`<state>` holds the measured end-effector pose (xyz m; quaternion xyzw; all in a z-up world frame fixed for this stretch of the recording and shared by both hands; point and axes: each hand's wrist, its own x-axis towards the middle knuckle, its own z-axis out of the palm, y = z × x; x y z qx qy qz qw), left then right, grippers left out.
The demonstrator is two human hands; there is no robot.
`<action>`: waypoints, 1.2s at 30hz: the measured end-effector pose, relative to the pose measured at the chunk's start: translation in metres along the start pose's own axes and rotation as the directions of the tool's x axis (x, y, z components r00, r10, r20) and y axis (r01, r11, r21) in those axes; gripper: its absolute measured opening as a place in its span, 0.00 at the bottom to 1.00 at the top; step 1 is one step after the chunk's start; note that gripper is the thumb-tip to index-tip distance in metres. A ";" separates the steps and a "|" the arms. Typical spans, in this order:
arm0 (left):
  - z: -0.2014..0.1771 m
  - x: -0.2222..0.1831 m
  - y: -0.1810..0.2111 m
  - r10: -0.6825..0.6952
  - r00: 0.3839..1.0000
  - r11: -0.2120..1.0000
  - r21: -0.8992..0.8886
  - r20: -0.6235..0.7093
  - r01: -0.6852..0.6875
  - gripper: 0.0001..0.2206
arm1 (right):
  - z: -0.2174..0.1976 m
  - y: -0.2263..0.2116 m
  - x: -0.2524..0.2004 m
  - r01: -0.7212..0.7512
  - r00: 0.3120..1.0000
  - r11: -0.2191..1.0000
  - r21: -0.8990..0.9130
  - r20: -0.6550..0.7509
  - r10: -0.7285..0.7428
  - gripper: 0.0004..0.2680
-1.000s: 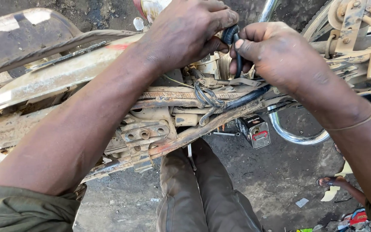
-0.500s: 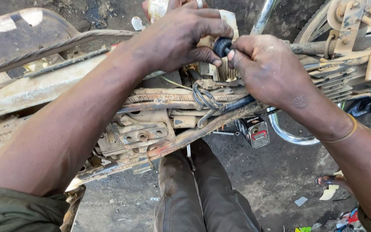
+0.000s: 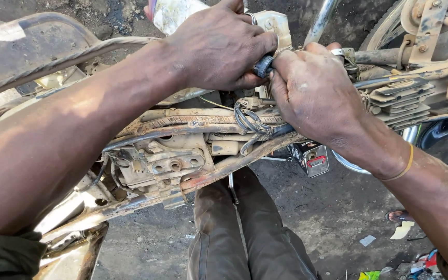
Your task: The person is performing maintenance on a motorcycle, specifically applying sealant to the carburetor area and using tools to secure engine components.
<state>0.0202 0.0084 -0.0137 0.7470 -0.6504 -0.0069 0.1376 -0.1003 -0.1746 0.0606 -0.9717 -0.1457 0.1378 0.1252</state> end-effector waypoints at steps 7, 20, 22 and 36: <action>0.007 0.004 0.002 -0.017 0.998 0.999 0.028 -0.066 0.019 0.20 | 0.005 0.001 0.000 -0.028 0.998 0.996 -0.081 -0.050 0.024 0.10; -0.005 0.019 0.016 -0.213 0.973 0.969 0.110 -0.085 0.221 0.11 | -0.044 -0.013 0.035 -0.659 0.749 0.642 0.392 0.419 0.513 0.09; -0.008 0.018 0.019 -0.256 0.963 0.958 0.110 -0.087 0.264 0.08 | -0.042 -0.008 0.037 -0.711 0.703 0.540 0.451 0.487 0.519 0.08; -0.006 0.023 0.004 -0.036 0.998 0.985 0.165 -0.058 0.045 0.04 | -0.020 0.034 0.044 -0.785 0.533 -0.149 0.602 0.778 0.333 0.08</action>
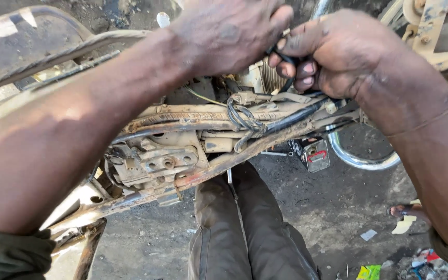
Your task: The person is performing maintenance on a motorcycle, specifically applying sealant to the carburetor area and using tools to secure engine components.
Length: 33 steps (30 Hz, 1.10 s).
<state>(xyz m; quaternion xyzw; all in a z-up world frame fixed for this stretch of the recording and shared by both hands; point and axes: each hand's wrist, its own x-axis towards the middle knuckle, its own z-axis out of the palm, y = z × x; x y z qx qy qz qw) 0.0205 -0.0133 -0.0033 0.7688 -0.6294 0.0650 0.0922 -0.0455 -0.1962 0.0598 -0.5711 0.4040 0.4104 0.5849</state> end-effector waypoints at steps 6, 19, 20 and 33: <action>0.003 -0.008 0.005 0.022 0.983 1.000 0.024 -0.181 -0.018 0.14 | -0.007 0.006 0.001 0.092 0.996 0.977 -0.192 -0.004 -0.095 0.06; 0.004 -0.015 0.009 0.012 0.986 0.992 -0.120 -0.168 -0.033 0.20 | 0.007 0.005 -0.019 0.222 0.967 0.872 -0.437 -0.014 -0.253 0.07; 0.002 -0.017 0.011 -0.004 0.988 0.993 -0.118 -0.155 -0.014 0.17 | 0.010 0.004 -0.024 0.199 0.953 0.797 -0.571 -0.076 -0.293 0.08; 0.007 -0.021 -0.006 -0.052 0.981 0.659 -0.744 -0.188 -0.108 0.26 | 0.025 0.008 -0.041 0.260 0.876 0.590 -0.765 -0.070 -0.477 0.11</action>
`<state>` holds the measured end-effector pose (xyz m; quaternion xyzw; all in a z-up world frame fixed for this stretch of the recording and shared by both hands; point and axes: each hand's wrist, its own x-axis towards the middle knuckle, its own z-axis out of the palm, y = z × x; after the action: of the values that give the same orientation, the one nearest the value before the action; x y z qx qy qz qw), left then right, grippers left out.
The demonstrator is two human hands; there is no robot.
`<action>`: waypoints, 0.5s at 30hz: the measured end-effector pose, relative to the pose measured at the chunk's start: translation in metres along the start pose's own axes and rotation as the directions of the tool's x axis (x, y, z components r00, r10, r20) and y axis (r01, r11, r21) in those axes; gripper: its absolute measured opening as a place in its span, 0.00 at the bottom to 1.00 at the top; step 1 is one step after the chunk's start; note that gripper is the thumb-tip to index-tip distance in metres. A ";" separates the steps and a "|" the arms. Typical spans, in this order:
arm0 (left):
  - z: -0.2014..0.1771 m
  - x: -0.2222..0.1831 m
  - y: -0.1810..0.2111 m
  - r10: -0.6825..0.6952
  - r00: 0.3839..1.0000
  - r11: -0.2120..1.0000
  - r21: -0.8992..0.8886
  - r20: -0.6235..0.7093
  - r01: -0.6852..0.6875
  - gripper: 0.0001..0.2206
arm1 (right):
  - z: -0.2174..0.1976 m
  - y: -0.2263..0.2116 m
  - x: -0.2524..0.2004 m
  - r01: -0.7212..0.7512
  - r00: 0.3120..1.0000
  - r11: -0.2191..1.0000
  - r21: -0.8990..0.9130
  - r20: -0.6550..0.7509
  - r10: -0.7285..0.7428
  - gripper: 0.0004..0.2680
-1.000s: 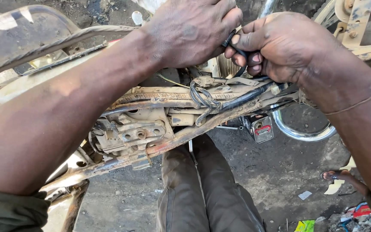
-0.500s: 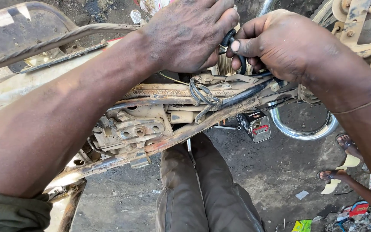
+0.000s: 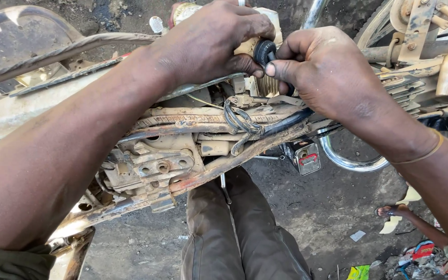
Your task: The person is performing maintenance on a motorcycle, specifically applying sealant to the carburetor area and using tools to secure engine components.
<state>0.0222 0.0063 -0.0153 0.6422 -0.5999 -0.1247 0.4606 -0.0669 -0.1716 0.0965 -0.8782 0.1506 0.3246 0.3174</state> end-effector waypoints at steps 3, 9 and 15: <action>-0.001 -0.005 -0.001 -0.057 0.998 0.998 -0.011 0.018 0.058 0.23 | 0.009 0.007 -0.002 0.064 0.994 0.995 0.071 -0.091 -0.057 0.03; -0.001 -0.004 -0.005 -0.047 0.998 0.999 -0.026 0.034 0.047 0.24 | 0.012 0.001 -0.020 0.169 0.964 0.977 -0.131 -0.185 -0.192 0.05; -0.003 -0.002 -0.004 -0.031 0.998 0.999 0.023 0.055 0.030 0.25 | 0.020 0.028 -0.017 0.438 0.838 0.792 -0.425 -0.127 -0.532 0.05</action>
<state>0.0263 0.0091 -0.0174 0.6527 -0.6038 -0.1429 0.4347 -0.1022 -0.1781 0.0833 -0.9638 -0.1099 0.1460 0.1940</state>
